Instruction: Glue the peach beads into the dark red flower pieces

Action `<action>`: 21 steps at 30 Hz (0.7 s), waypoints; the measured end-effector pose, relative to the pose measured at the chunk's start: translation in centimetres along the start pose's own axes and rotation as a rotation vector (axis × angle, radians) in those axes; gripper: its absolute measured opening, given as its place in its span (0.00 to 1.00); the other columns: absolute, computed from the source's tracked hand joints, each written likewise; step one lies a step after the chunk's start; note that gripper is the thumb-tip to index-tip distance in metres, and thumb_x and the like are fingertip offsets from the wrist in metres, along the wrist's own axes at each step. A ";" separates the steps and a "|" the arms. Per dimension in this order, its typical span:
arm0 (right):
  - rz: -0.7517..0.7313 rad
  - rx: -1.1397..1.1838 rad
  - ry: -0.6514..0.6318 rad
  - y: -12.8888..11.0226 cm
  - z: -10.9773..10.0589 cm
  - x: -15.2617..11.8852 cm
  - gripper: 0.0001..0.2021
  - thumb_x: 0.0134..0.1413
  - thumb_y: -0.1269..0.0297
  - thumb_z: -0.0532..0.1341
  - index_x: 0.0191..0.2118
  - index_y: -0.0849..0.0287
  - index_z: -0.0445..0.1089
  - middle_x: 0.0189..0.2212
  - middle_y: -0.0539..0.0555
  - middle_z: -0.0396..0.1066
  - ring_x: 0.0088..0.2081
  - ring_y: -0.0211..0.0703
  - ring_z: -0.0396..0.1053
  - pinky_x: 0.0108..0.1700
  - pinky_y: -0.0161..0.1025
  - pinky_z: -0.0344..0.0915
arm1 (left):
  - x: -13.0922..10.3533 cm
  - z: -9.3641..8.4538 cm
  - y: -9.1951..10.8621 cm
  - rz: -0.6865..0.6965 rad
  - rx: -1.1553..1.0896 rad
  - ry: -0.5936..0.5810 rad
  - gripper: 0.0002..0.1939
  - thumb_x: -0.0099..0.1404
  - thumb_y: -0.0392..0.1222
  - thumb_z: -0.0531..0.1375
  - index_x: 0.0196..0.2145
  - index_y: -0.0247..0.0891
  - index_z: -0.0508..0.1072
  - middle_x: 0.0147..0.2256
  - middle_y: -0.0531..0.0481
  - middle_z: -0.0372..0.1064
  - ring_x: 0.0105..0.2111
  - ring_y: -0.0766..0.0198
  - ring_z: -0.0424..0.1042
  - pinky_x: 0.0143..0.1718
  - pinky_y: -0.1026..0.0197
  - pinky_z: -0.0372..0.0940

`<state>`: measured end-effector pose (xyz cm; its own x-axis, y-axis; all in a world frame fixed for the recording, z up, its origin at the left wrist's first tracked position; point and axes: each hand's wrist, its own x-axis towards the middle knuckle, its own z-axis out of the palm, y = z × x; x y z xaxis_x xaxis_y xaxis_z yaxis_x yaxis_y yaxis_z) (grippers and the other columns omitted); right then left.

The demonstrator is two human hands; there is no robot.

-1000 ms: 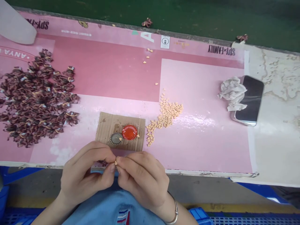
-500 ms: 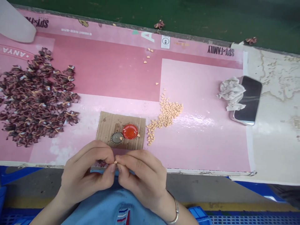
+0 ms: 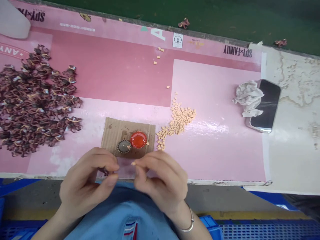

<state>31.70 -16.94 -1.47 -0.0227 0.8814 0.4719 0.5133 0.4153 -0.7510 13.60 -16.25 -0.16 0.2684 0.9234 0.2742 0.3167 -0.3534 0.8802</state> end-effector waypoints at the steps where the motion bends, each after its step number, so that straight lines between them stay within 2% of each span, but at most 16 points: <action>1: -0.019 -0.064 0.015 0.4 -0.2 0.2 0.08 0.60 0.78 0.64 0.38 0.56 0.72 0.27 0.49 0.77 0.26 0.37 0.74 0.28 0.33 0.73 | -0.1 -0.2 -0.1 -0.017 -0.014 0.013 0.06 0.78 0.40 0.55 0.40 0.39 0.70 0.31 0.52 0.71 0.30 0.68 0.71 0.32 0.69 0.69; 3: -0.066 -0.190 0.023 1.3 -0.5 0.7 0.09 0.60 0.78 0.65 0.38 0.55 0.73 0.28 0.50 0.77 0.26 0.37 0.74 0.28 0.33 0.73 | -0.4 -0.6 -0.2 -0.049 0.005 0.034 0.13 0.81 0.42 0.49 0.45 0.38 0.72 0.34 0.50 0.72 0.33 0.67 0.72 0.35 0.68 0.70; 5: -0.116 -0.269 0.017 1.9 -0.7 1.0 0.09 0.60 0.78 0.66 0.38 0.55 0.73 0.29 0.50 0.78 0.26 0.37 0.75 0.28 0.34 0.74 | -0.7 -0.8 -0.5 -0.040 0.081 0.052 0.15 0.81 0.38 0.47 0.49 0.38 0.73 0.38 0.48 0.73 0.37 0.66 0.73 0.39 0.68 0.71; 8: -0.146 -0.304 0.007 2.3 -0.7 1.4 0.10 0.59 0.79 0.67 0.39 0.54 0.74 0.29 0.50 0.78 0.27 0.38 0.75 0.30 0.34 0.75 | -1.0 -0.6 -1.0 0.019 0.144 0.089 0.13 0.80 0.34 0.52 0.55 0.39 0.73 0.43 0.47 0.74 0.42 0.66 0.74 0.43 0.67 0.71; 11: -0.153 -0.309 -0.026 2.4 -0.8 1.4 0.11 0.60 0.79 0.67 0.40 0.54 0.73 0.29 0.50 0.78 0.28 0.38 0.75 0.31 0.34 0.76 | -1.4 -0.1 -1.3 -0.044 0.013 0.172 0.16 0.77 0.34 0.58 0.60 0.42 0.70 0.42 0.49 0.75 0.39 0.67 0.75 0.42 0.68 0.72; 13: -0.163 -0.304 -0.042 2.4 -0.9 1.5 0.11 0.59 0.80 0.67 0.40 0.55 0.73 0.29 0.51 0.78 0.29 0.37 0.75 0.32 0.34 0.76 | -1.6 0.2 -1.4 -0.109 -0.099 0.262 0.16 0.75 0.36 0.63 0.58 0.43 0.70 0.39 0.51 0.73 0.35 0.69 0.75 0.38 0.70 0.72; 15: -0.172 -0.300 -0.046 2.4 -1.0 1.5 0.11 0.59 0.81 0.67 0.40 0.56 0.74 0.30 0.51 0.78 0.29 0.37 0.76 0.32 0.33 0.76 | -1.7 0.4 -1.4 -0.146 -0.172 0.305 0.12 0.73 0.38 0.66 0.51 0.43 0.72 0.37 0.52 0.72 0.34 0.69 0.75 0.35 0.70 0.72; 18: -0.175 -0.320 -0.044 2.5 -1.0 1.5 0.12 0.58 0.81 0.67 0.39 0.55 0.74 0.30 0.50 0.78 0.28 0.38 0.76 0.32 0.34 0.76 | -1.5 0.3 -1.3 -0.151 -0.195 0.225 0.05 0.74 0.41 0.65 0.46 0.41 0.75 0.34 0.51 0.74 0.33 0.66 0.75 0.33 0.67 0.73; 21: -0.174 -0.334 -0.047 2.4 -1.0 1.5 0.12 0.58 0.81 0.67 0.39 0.55 0.74 0.30 0.50 0.78 0.28 0.38 0.76 0.31 0.34 0.75 | -1.2 0.1 -1.1 -0.159 -0.180 0.169 0.07 0.76 0.43 0.62 0.48 0.42 0.79 0.33 0.48 0.77 0.32 0.63 0.76 0.34 0.62 0.75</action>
<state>33.82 -14.82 -2.10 -0.1697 0.8169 0.5513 0.7494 0.4702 -0.4661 13.03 -16.93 -1.52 0.0681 0.9822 0.1749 0.1718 -0.1842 0.9678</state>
